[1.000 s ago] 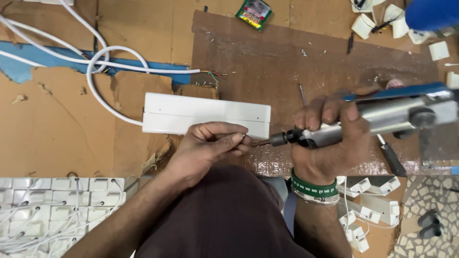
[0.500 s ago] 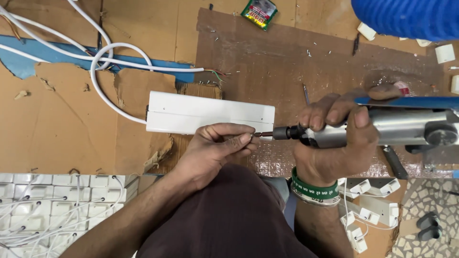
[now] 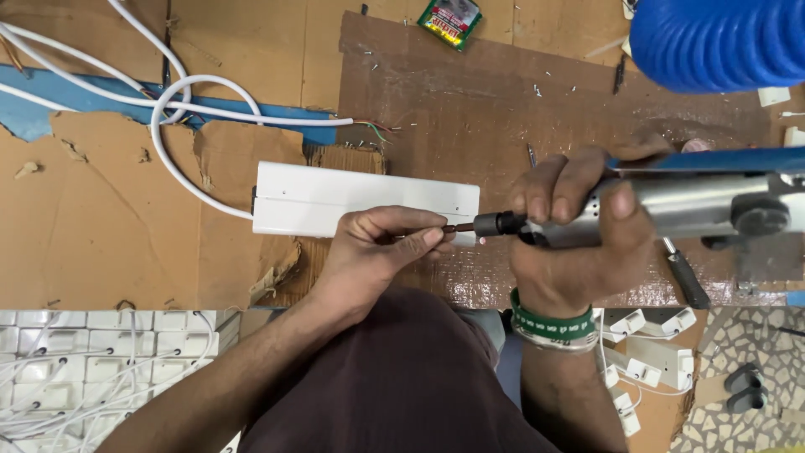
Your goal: The person fits a small white end cap onto the end of a long white enclosure box and drives screws to secure it, first using a red-handled screwdriver and then a pneumatic screwdriver. They reposition the box on the workbench and continue driving screws into the assembly.
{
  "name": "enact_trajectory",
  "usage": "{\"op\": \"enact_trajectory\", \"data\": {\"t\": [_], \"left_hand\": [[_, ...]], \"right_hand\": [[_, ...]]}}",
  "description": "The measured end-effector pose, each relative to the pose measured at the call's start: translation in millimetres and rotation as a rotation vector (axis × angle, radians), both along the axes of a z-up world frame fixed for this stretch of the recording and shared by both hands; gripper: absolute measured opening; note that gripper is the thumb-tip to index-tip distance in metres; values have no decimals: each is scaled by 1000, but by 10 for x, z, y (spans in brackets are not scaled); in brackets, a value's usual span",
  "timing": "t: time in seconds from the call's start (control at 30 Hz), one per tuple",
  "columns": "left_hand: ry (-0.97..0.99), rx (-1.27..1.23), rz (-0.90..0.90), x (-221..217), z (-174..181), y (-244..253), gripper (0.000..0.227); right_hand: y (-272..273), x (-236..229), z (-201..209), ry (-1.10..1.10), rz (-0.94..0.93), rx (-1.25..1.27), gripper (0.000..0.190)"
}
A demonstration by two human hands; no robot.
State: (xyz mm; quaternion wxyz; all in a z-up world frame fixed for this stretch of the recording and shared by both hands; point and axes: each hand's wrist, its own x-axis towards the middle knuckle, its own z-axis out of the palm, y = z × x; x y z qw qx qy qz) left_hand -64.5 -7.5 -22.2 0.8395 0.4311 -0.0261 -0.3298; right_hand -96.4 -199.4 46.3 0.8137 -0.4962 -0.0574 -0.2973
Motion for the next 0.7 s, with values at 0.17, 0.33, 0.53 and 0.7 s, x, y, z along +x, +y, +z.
{"op": "enact_trajectory", "data": {"t": [0.17, 0.33, 0.53, 0.7], "left_hand": [[-70, 39, -121, 124, -28, -115, 27], [-391, 336, -158, 276, 284, -55, 47], [-850, 833, -233, 449, 402, -80, 62], [-1324, 1012, -246, 499, 282, -231, 78]], "right_hand": [[-51, 3, 34, 71, 3, 61, 28], [-213, 50, -99, 78, -133, 21, 31], [-343, 161, -374, 62, -215, -11, 35], [-258, 211, -453, 99, -175, 0, 44]]}}
